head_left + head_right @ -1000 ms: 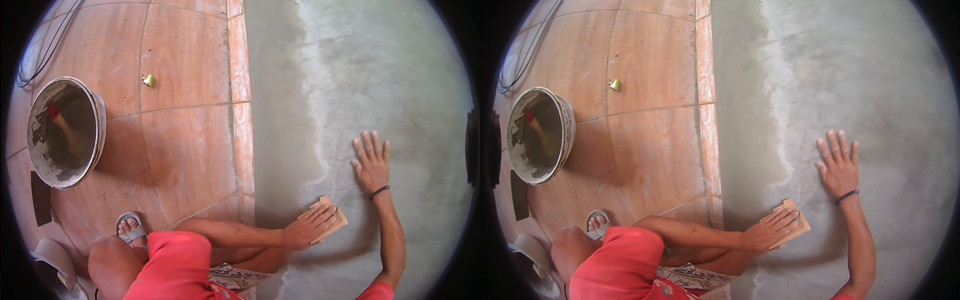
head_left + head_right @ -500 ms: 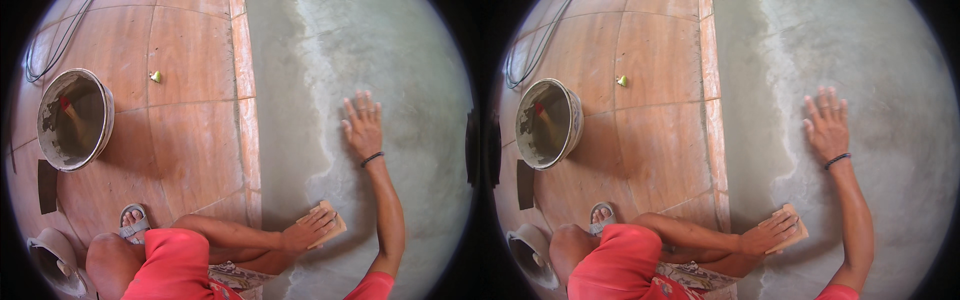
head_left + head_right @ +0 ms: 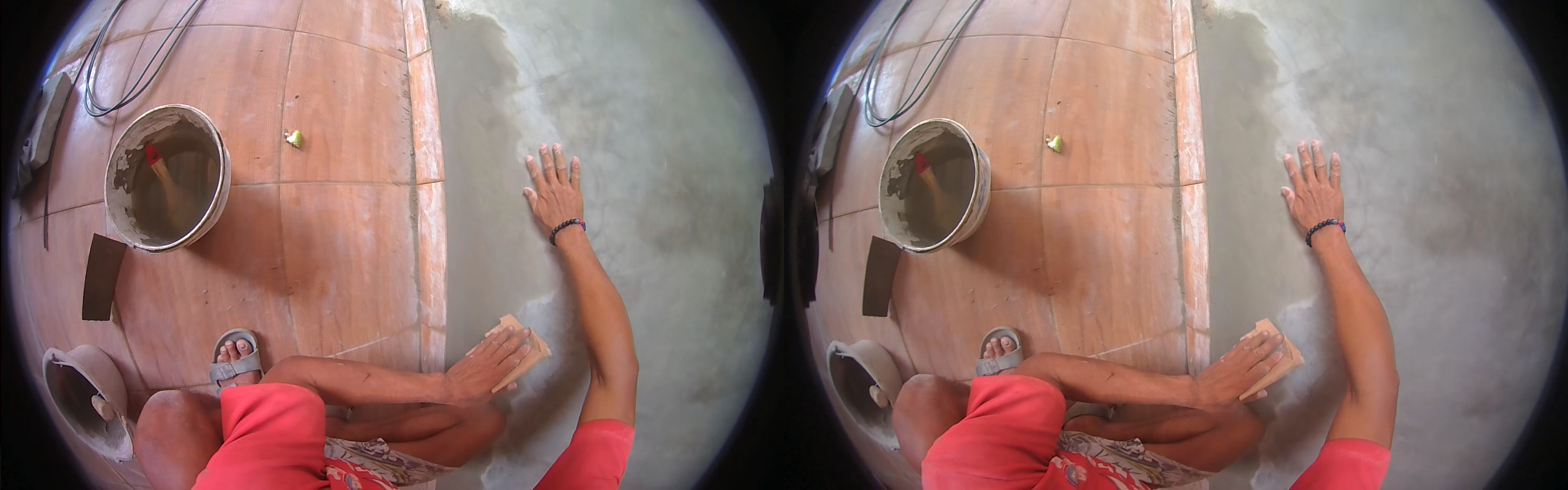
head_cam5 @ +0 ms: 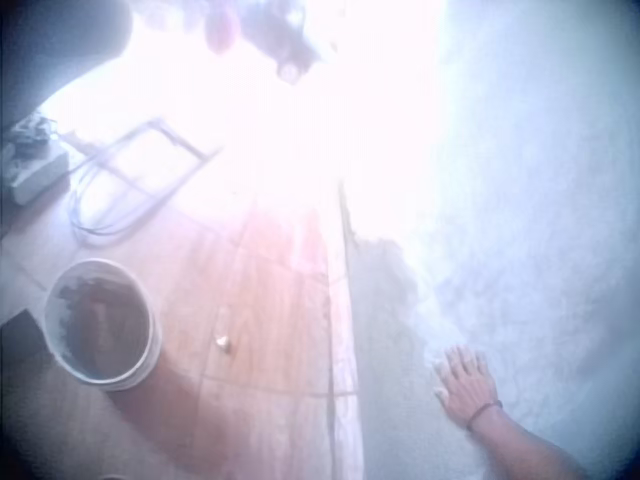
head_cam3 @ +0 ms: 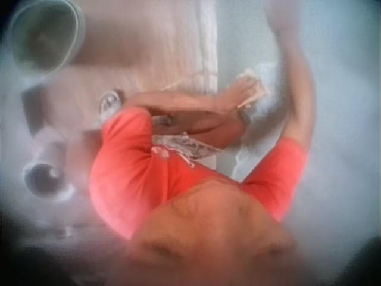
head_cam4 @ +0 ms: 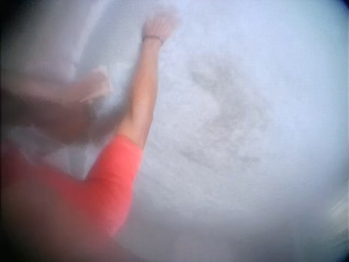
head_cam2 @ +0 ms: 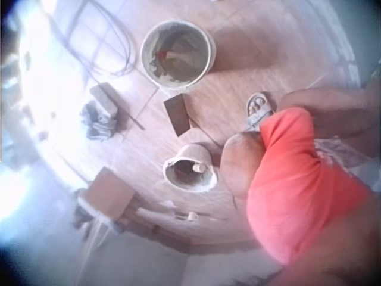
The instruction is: The person smooths a wet plastered wall using a sponge and a trowel. They repeatedly rub the surface with the sponge and occasionally use the trowel to scrape or level the plaster near the floor.
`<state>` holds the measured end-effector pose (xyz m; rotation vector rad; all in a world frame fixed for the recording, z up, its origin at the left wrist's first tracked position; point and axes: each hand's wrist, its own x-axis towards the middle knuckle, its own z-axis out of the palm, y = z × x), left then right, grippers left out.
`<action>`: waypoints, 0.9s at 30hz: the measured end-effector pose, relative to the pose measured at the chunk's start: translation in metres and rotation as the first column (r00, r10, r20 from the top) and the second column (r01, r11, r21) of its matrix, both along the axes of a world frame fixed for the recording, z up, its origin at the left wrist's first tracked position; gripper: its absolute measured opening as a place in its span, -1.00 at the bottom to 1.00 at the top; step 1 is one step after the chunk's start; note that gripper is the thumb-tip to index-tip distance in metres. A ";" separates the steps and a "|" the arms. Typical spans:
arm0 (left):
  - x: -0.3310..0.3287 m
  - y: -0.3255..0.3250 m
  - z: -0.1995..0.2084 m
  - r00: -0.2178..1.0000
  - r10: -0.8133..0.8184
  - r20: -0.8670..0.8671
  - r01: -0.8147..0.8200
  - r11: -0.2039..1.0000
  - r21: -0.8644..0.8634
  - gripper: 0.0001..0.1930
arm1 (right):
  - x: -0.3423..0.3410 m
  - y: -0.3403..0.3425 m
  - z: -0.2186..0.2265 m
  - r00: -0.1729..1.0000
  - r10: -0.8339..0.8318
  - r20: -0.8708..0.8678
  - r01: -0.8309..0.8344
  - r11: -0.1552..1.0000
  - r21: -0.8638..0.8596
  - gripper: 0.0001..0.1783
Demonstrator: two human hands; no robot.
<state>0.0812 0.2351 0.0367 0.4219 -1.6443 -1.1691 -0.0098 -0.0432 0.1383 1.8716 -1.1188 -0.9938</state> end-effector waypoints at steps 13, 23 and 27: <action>0.007 -0.003 0.003 0.999 0.017 -0.029 -0.017 1.000 0.001 -0.28 | -0.020 0.072 0.005 1.000 -0.017 -0.007 0.018 0.990 0.142 -0.31; 0.010 0.002 0.004 0.998 -0.034 -0.057 0.034 0.999 0.006 -0.29 | -0.035 0.108 0.043 0.999 -0.045 -0.008 0.046 0.986 0.163 -0.30; 0.009 0.004 0.003 0.997 -0.038 -0.065 0.037 0.999 -0.004 -0.29 | -0.032 0.095 0.045 1.000 -0.021 -0.009 0.021 0.994 0.110 -0.31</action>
